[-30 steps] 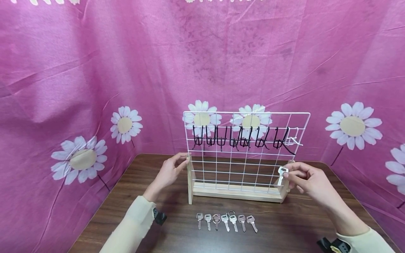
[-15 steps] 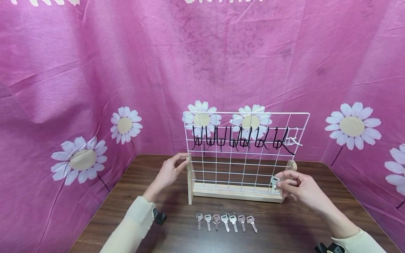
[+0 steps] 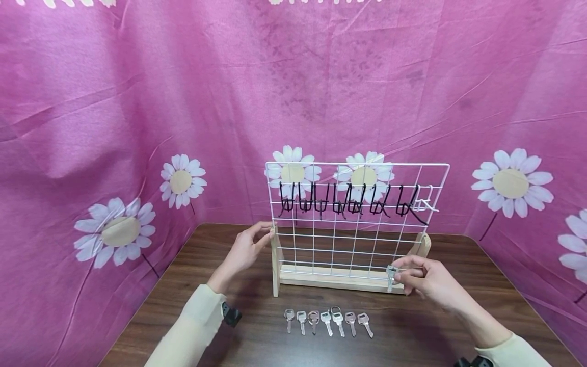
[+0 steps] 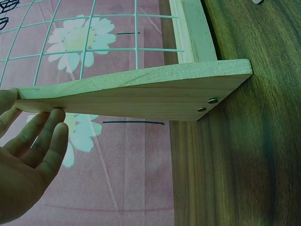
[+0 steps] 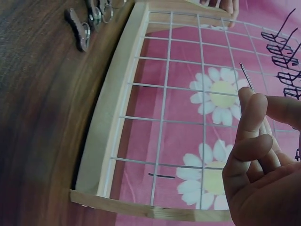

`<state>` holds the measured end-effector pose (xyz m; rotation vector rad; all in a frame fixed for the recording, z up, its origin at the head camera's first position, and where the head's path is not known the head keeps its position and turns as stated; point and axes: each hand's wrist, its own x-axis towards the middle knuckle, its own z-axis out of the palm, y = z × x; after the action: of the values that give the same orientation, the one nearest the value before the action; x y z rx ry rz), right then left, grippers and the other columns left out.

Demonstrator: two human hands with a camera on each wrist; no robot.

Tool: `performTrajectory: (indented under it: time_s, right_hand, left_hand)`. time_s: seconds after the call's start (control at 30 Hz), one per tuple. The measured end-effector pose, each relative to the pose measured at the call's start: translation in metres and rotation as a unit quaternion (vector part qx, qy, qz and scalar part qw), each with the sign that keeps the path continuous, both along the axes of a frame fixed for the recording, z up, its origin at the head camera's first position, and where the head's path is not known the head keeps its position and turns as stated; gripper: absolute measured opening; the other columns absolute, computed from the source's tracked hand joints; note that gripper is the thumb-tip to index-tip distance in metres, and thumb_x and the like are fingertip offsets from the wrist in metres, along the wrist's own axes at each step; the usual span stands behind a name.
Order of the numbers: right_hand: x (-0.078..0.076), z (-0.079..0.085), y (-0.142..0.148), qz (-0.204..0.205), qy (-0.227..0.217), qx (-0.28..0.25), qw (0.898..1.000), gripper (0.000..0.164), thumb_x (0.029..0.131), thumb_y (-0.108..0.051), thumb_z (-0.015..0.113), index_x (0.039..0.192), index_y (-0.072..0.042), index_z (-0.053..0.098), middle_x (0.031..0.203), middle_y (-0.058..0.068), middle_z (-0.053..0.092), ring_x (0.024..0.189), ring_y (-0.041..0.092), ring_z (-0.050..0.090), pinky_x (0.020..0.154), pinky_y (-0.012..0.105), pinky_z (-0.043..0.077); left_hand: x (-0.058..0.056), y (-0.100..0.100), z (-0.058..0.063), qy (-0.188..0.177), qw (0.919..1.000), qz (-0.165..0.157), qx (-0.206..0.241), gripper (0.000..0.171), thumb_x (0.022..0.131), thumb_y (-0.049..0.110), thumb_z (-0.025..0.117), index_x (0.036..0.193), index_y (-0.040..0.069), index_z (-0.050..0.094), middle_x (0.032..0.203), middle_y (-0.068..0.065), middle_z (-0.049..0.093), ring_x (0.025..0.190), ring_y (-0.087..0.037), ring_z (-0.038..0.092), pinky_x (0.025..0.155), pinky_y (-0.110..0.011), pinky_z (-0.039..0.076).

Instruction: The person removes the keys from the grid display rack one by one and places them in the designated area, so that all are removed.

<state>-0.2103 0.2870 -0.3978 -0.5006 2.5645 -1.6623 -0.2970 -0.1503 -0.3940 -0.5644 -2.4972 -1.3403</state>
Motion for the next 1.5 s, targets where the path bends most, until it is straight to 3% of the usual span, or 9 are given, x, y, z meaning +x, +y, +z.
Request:
performTrajectory:
  time_s: [0.27, 0.5, 0.67, 0.8, 1.13, 1.37, 1.5]
  right_hand:
    - [-0.004, -0.016, 0.0, 0.037, -0.036, -0.003, 0.999, 0.036, 0.094, -0.008, 0.066, 0.121, 0.012, 0.053, 0.076, -0.006, 0.073, 0.06, 0.007, 0.063, 0.041, 0.024, 0.044]
    - [-0.006, -0.033, 0.0, 0.06, -0.072, -0.024, 0.995, 0.036, 0.093, -0.005, 0.064, 0.121, 0.014, 0.052, 0.084, 0.005, 0.076, 0.059, 0.006, 0.063, 0.042, 0.015, 0.041]
    - [-0.007, -0.042, -0.004, 0.055, -0.08, -0.004, 0.995, 0.034, 0.091, -0.008, 0.068, 0.118, 0.009, 0.057, 0.072, 0.003, 0.072, 0.055, 0.007, 0.061, 0.04, 0.02, 0.041]
    - [-0.007, -0.05, -0.006, 0.058, -0.065, 0.02, 0.996, 0.029, 0.09, -0.008, 0.068, 0.114, 0.007, 0.06, 0.075, 0.011, 0.075, 0.056, 0.009, 0.064, 0.038, 0.026, 0.043]
    - [-0.01, -0.066, -0.01, 0.06, -0.087, 0.034, 0.994, 0.026, 0.089, -0.009, 0.068, 0.111, 0.004, 0.062, 0.081, 0.011, 0.076, 0.058, 0.008, 0.063, 0.04, 0.021, 0.04]
    - [-0.009, -0.073, -0.014, 0.07, -0.103, 0.035, 0.992, 0.023, 0.087, -0.008, 0.067, 0.108, 0.002, 0.064, 0.082, 0.012, 0.076, 0.056, 0.008, 0.061, 0.04, 0.02, 0.038]
    - [-0.008, -0.078, -0.016, 0.076, -0.116, 0.042, 0.989, 0.021, 0.086, -0.007, 0.065, 0.106, 0.0, 0.065, 0.081, 0.011, 0.075, 0.056, 0.008, 0.061, 0.04, 0.019, 0.037]
  left_hand:
    - [0.0, 0.0, 0.0, 0.0, 1.0, 0.002, -0.002, 0.028, 0.1, 0.022, 0.062, 0.126, 0.016, 0.066, 0.119, -0.011, 0.073, 0.084, -0.019, 0.072, 0.068, -0.026, 0.059]
    - [0.001, 0.001, 0.0, -0.009, 0.9999, -0.003, 0.008, 0.028, 0.1, 0.021, 0.062, 0.128, 0.015, 0.065, 0.12, -0.012, 0.073, 0.085, -0.02, 0.073, 0.068, -0.023, 0.059]
    - [0.001, 0.001, 0.0, -0.01, 0.9999, -0.003, 0.008, 0.028, 0.1, 0.021, 0.062, 0.127, 0.014, 0.065, 0.119, -0.012, 0.073, 0.084, -0.019, 0.073, 0.068, -0.023, 0.059]
    - [0.001, 0.0, 0.0, -0.015, 0.9998, -0.004, 0.011, 0.029, 0.1, 0.021, 0.061, 0.128, 0.013, 0.065, 0.119, -0.013, 0.073, 0.082, -0.018, 0.072, 0.068, -0.023, 0.059]
    - [0.0, 0.001, 0.0, -0.006, 1.0, 0.003, 0.006, 0.027, 0.099, 0.02, 0.063, 0.126, 0.015, 0.066, 0.117, -0.012, 0.073, 0.079, -0.014, 0.069, 0.07, -0.033, 0.061]
    - [0.0, 0.0, 0.001, -0.01, 0.9999, 0.001, 0.006, 0.028, 0.1, 0.021, 0.062, 0.126, 0.014, 0.066, 0.117, -0.011, 0.074, 0.081, -0.016, 0.069, 0.069, -0.025, 0.059]
    - [-0.001, 0.0, 0.0, -0.006, 1.0, -0.001, 0.004, 0.028, 0.1, 0.021, 0.062, 0.126, 0.014, 0.065, 0.117, -0.012, 0.074, 0.083, -0.02, 0.07, 0.07, -0.029, 0.06]
